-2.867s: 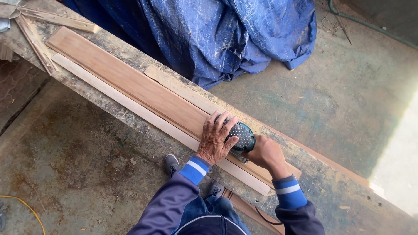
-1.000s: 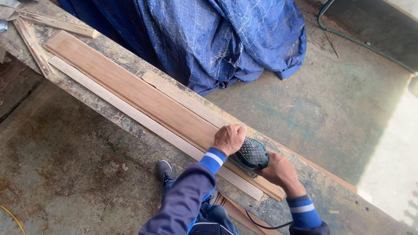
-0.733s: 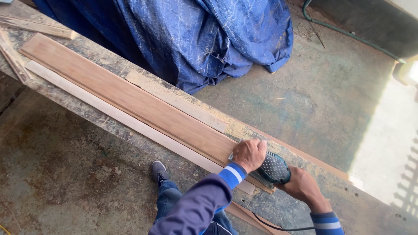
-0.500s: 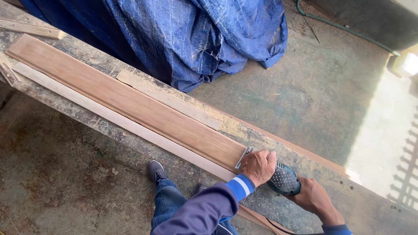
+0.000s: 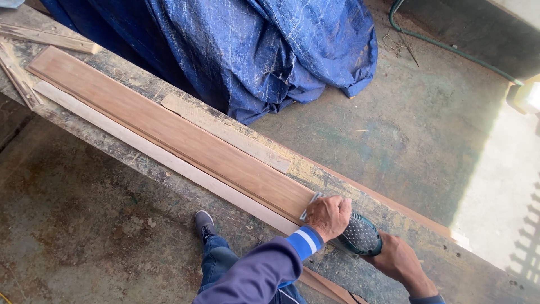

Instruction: Sanding long wooden boards using a hand-held power sander.

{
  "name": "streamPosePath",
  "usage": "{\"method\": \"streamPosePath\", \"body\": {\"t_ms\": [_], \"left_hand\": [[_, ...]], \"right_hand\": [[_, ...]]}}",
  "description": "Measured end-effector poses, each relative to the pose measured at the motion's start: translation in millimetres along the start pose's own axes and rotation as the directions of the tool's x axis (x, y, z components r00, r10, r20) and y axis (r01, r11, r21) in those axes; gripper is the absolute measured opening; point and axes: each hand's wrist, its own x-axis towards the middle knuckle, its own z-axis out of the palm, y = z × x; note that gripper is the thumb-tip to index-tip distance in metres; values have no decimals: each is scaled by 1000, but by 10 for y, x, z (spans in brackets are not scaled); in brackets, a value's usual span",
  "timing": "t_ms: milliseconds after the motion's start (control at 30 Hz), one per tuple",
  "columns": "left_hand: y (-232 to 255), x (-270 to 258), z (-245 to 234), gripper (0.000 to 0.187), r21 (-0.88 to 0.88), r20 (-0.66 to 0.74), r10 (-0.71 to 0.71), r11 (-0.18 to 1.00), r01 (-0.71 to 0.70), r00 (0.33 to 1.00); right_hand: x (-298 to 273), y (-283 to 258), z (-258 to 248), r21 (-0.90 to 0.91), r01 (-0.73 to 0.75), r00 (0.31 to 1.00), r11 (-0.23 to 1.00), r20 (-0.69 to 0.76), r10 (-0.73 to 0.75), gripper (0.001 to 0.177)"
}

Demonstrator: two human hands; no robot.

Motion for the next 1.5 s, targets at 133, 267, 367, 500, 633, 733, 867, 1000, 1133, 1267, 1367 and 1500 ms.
{"method": "streamPosePath", "body": {"t_ms": [133, 267, 367, 500, 633, 733, 867, 1000, 1133, 1267, 1367, 1500], "left_hand": [[124, -9, 144, 49, -11, 56, -12, 1000, 13, 998], [193, 97, 259, 50, 11, 54, -9, 1000, 9, 998], [241, 225, 195, 50, 28, 48, -27, 999, 25, 999], [147, 325, 73, 48, 32, 0, -21, 999, 21, 1000], [31, 258, -104, 47, 8, -39, -29, 1000, 29, 999], [-90, 188, -315, 46, 2, -92, -66, 998, 66, 994], [-352, 220, -508, 46, 27, -138, -68, 997, 73, 988], [-524, 344, -831, 44, 41, -179, -33, 998, 41, 983], [-720, 451, -1264, 43, 18, -173, -55, 998, 59, 983], [-937, 532, -1780, 41, -11, -177, -53, 999, 52, 983], [-1152, 618, -2238, 41, -10, -175, -57, 998, 56, 983], [-1468, 786, -2855, 43, 17, -155, -86, 996, 89, 984]], "right_hand": [[47, 315, 47, 47, -71, 997, 996, 44, 69, 47], [137, 485, 3, -4, -77, 997, 997, 1, 77, 45], [300, 525, -46, 9, -67, 998, 998, 3, 67, 46], [347, 238, -167, 25, -46, 999, 999, 7, 45, 47], [331, 14, -144, -5, 48, 999, 999, 2, -48, 45], [334, -239, -84, -47, 130, 989, 990, -69, -133, 50], [412, -545, 4, -83, 70, 996, 994, -49, -74, 50], [494, -964, -7, -80, 80, 995, 994, -61, -85, 55], [671, -1369, 61, -73, 34, 999, 997, -37, -36, 51], [727, -1968, 64, -116, 74, 996, 991, -48, -80, 51], [756, -2514, 71, -96, 63, 997, 993, -28, -66, 49], [881, -3105, 204, -62, 107, 993, 992, -48, -110, 47]]}}
